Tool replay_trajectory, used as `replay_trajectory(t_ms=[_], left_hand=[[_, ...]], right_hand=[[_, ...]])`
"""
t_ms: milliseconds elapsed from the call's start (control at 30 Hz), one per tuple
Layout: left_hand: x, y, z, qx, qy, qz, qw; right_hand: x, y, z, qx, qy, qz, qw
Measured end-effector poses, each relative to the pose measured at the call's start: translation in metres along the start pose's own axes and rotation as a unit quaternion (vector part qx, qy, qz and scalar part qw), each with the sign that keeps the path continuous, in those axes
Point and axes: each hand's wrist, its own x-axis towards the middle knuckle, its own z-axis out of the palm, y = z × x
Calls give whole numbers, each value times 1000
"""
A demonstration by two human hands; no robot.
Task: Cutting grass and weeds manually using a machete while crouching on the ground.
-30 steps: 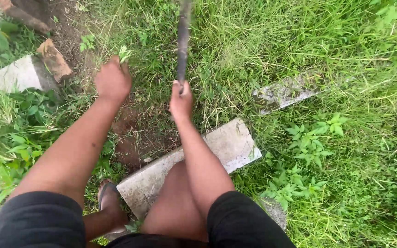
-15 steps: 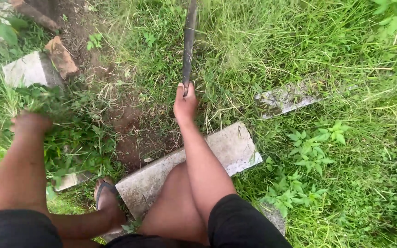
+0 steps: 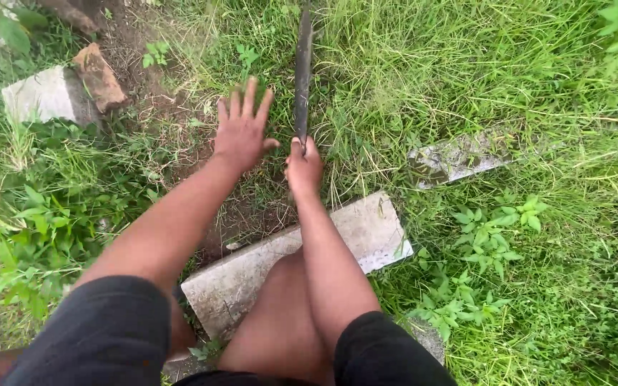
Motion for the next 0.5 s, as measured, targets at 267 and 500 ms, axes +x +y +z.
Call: replay_trajectory(t_ms=[267, 500], left_hand=[[152, -54, 174, 49, -70, -37, 996], [141, -61, 118, 73, -98, 31, 992]], right_hand=[[12, 41, 26, 15, -61, 78, 995], [-51, 31, 76, 96, -60, 133, 985]])
